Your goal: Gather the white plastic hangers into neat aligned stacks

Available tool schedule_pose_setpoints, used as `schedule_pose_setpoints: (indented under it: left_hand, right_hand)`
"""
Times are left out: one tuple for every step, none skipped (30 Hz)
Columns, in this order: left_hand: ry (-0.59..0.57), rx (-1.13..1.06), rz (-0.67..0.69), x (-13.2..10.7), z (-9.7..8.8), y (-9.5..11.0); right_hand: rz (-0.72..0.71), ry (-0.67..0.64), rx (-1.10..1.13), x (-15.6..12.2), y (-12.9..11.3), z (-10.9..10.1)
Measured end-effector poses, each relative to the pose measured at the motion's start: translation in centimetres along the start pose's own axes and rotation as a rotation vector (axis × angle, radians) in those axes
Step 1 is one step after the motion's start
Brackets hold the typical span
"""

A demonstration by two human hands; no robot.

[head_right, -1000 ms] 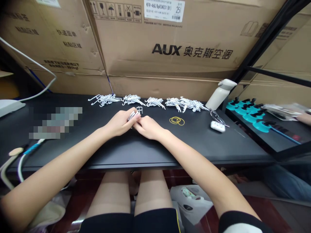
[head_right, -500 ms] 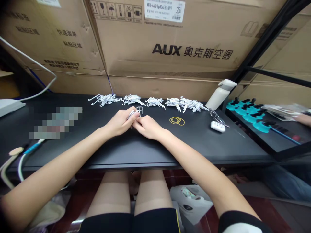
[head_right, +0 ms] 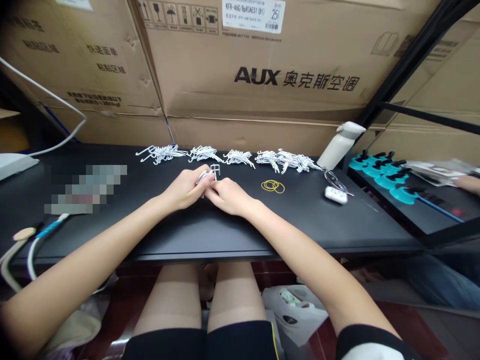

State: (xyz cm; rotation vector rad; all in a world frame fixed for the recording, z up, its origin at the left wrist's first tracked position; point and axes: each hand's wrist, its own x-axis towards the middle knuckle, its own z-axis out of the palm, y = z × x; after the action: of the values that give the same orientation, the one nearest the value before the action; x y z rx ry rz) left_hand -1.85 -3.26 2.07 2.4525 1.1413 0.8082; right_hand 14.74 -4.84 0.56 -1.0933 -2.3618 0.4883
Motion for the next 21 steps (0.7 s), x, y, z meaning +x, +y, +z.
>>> schedule_pose_setpoints:
  left_hand:
    - [-0.001, 0.008, -0.004, -0.01, 0.02, -0.01]
    - [-0.002, 0.013, -0.007, -0.01, 0.04, -0.03]
    - [-0.003, 0.015, -0.009, -0.02, 0.06, -0.05]
    - [-0.005, 0.013, -0.008, -0.02, 0.08, -0.07]
    - [-0.007, 0.01, -0.006, -0.02, 0.09, -0.09]
    - [-0.009, 0.006, -0.005, -0.02, 0.1, -0.1]
    - [-0.009, 0.004, -0.005, -0.02, 0.1, -0.11]
    - [-0.01, 0.001, -0.005, -0.03, 0.1, -0.12]
    - [-0.011, -0.003, -0.005, -0.03, 0.1, -0.11]
    - [-0.013, -0.009, -0.002, -0.03, 0.09, -0.11]
    - [-0.013, -0.015, 0.0, -0.03, 0.09, -0.1]
    - [-0.014, -0.02, 0.002, -0.03, 0.08, -0.1]
    - [-0.015, -0.024, 0.003, -0.03, 0.07, -0.09]
    - [-0.016, -0.028, 0.003, -0.03, 0.06, -0.09]
    - [-0.017, -0.03, 0.001, -0.02, 0.05, -0.09]
    - [-0.018, -0.032, 0.0, -0.02, 0.05, -0.09]
    - [-0.019, -0.034, 0.001, -0.01, 0.05, -0.09]
    - [-0.019, -0.035, 0.003, 0.0, 0.05, -0.1]
    - [-0.02, -0.034, 0.004, 0.01, 0.05, -0.11]
    - [-0.02, -0.03, 0.004, 0.01, 0.06, -0.12]
    - [-0.019, -0.026, 0.005, 0.02, 0.07, -0.14]
  right_hand:
    - [0.002, -0.005, -0.01, 0.0, -0.01, -0.02]
    - [0.003, -0.008, -0.016, 0.01, -0.02, -0.04]
    - [0.001, -0.01, -0.018, 0.02, -0.03, -0.05]
    - [-0.003, -0.01, -0.018, 0.02, -0.04, -0.06]
    - [-0.008, -0.009, -0.016, 0.03, -0.03, -0.05]
    - [-0.013, -0.008, -0.015, 0.04, -0.02, -0.05]
    - [-0.016, -0.007, -0.014, 0.05, 0.0, -0.03]
    - [-0.017, -0.007, -0.015, 0.06, 0.03, -0.01]
    - [-0.018, -0.006, -0.016, 0.06, 0.06, 0.0]
    - [-0.017, -0.005, -0.017, 0.07, 0.09, 0.02]
    - [-0.017, -0.005, -0.017, 0.07, 0.11, 0.03]
    - [-0.017, -0.005, -0.018, 0.07, 0.13, 0.03]
    - [-0.015, -0.005, -0.019, 0.06, 0.14, 0.03]
    - [-0.011, -0.006, -0.02, 0.06, 0.15, 0.04]
    - [-0.008, -0.006, -0.02, 0.05, 0.14, 0.04]
    - [-0.006, -0.006, -0.019, 0.04, 0.14, 0.04]
    - [-0.006, -0.004, -0.017, 0.03, 0.13, 0.05]
    - [-0.008, -0.002, -0.014, 0.02, 0.12, 0.05]
    - [-0.009, 0.001, -0.011, 0.01, 0.11, 0.06]
    - [-0.01, 0.002, -0.01, 0.01, 0.1, 0.07]
    - [-0.009, 0.003, -0.011, 0.01, 0.1, 0.07]
